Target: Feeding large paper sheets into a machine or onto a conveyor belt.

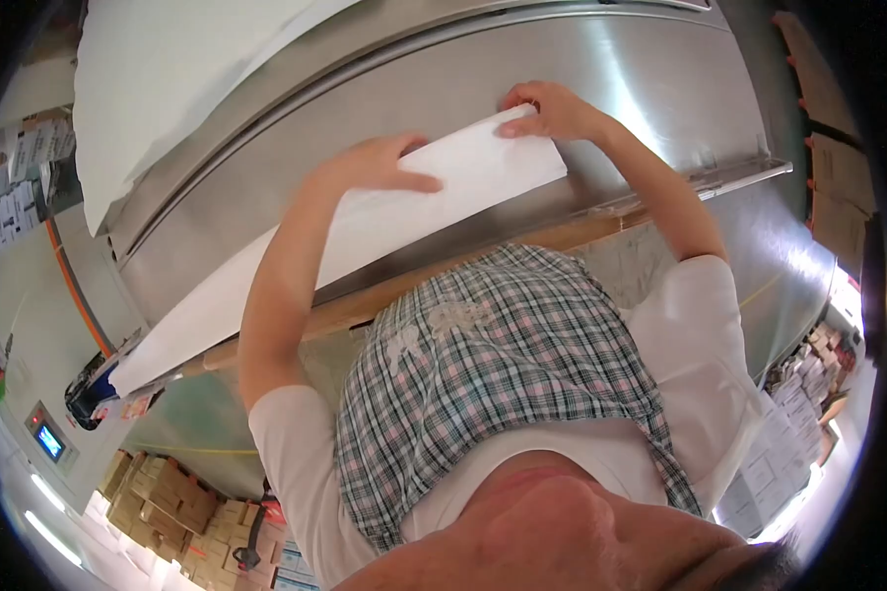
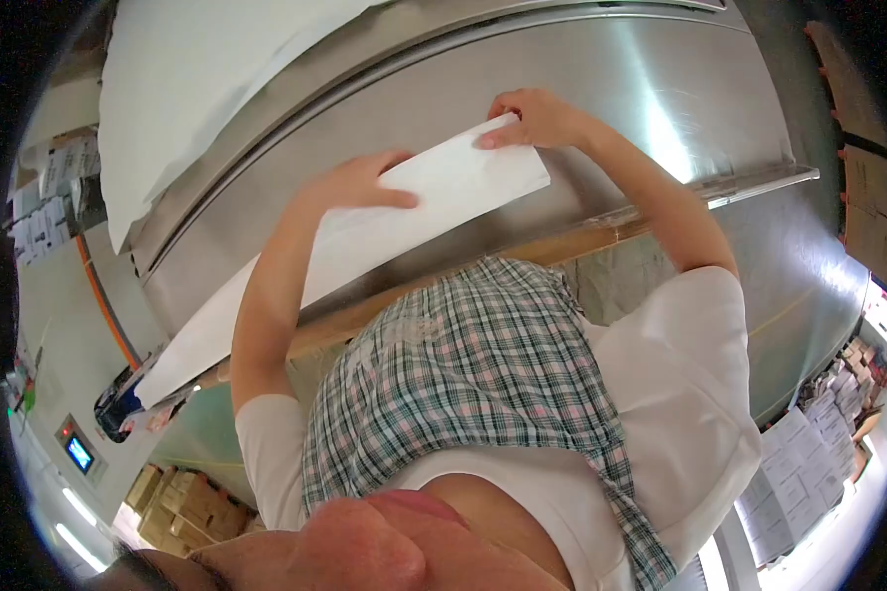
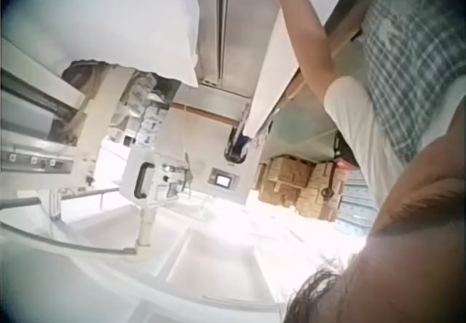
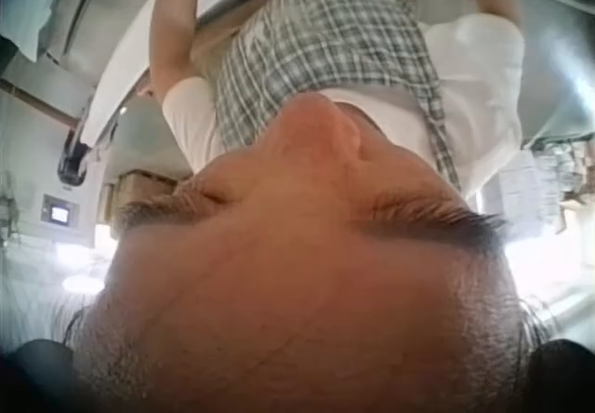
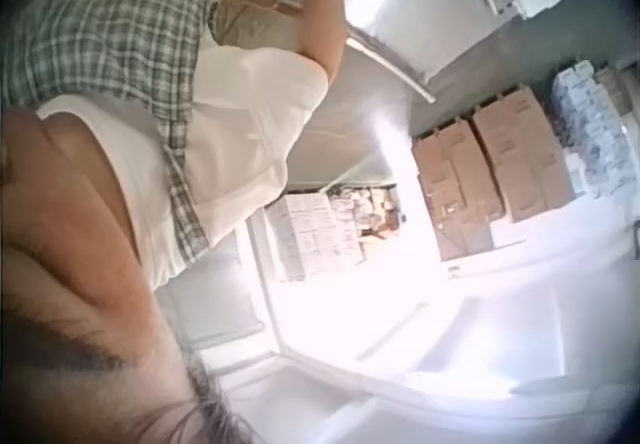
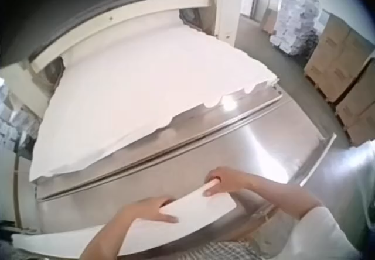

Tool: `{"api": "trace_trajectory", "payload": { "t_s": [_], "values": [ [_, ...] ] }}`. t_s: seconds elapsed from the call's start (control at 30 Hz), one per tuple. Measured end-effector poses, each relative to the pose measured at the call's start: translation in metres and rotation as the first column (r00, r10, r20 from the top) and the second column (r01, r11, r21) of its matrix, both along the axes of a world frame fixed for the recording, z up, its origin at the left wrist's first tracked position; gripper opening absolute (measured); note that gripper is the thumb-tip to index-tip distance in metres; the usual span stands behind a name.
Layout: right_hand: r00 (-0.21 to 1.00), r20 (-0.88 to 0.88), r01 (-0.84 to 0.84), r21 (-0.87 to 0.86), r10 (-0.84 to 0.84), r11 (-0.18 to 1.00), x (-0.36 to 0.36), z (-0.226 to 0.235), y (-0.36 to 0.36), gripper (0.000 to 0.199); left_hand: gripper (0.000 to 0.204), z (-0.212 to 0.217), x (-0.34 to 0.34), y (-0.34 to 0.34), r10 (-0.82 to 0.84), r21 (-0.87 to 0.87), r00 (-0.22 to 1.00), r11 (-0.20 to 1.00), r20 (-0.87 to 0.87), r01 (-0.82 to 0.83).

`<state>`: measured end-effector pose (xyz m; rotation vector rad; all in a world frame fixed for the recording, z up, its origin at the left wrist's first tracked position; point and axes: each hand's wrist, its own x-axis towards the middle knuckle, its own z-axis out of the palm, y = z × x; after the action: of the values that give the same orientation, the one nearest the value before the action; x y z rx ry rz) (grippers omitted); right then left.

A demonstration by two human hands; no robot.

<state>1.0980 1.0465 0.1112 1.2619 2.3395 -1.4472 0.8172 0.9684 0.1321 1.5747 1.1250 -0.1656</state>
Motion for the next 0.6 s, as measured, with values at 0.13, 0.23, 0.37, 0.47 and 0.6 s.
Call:
{"api": "trace_trajectory", "payload": {
  "t_s": [0.13, 0.23, 0.37, 0.47, 0.6],
  "values": [
    [0.989, -0.071, 0.127, -0.049, -0.13, 0.991, -0.01, 0.009, -0.016, 0.054, 0.09, -0.028, 0.026, 0.018, 0.036, -0.079, 0.998, 0.996, 0.049, -0.033],
    [0.979, -0.078, 0.185, -0.035, -0.187, 0.982, -0.014, 0.01, -0.02, 0.045, 0.094, -0.033, 0.047, 0.029, 0.049, -0.189, 0.979, 0.982, 0.199, -0.011],
    [0.974, -0.114, 0.199, 0.02, -0.195, 0.98, -0.015, 0.02, -0.023, 0.036, 0.091, -0.031, 0.071, 0.043, 0.147, -0.363, 0.952, 0.931, 0.268, -0.041],
    [0.9, -0.239, 0.294, -0.28, -0.363, 0.914, -0.007, 0.008, -0.021, 0.034, 0.085, -0.038, 0.079, 0.047, 0.15, -0.352, 0.848, 0.935, 0.508, 0.045],
    [0.754, -0.18, 0.445, -0.568, -0.632, 0.692, 0.021, 0.008, -0.025, 0.032, 0.073, -0.026, 0.061, 0.055, 0.187, -0.351, 0.864, 0.936, 0.467, -0.013]
  ]
}}
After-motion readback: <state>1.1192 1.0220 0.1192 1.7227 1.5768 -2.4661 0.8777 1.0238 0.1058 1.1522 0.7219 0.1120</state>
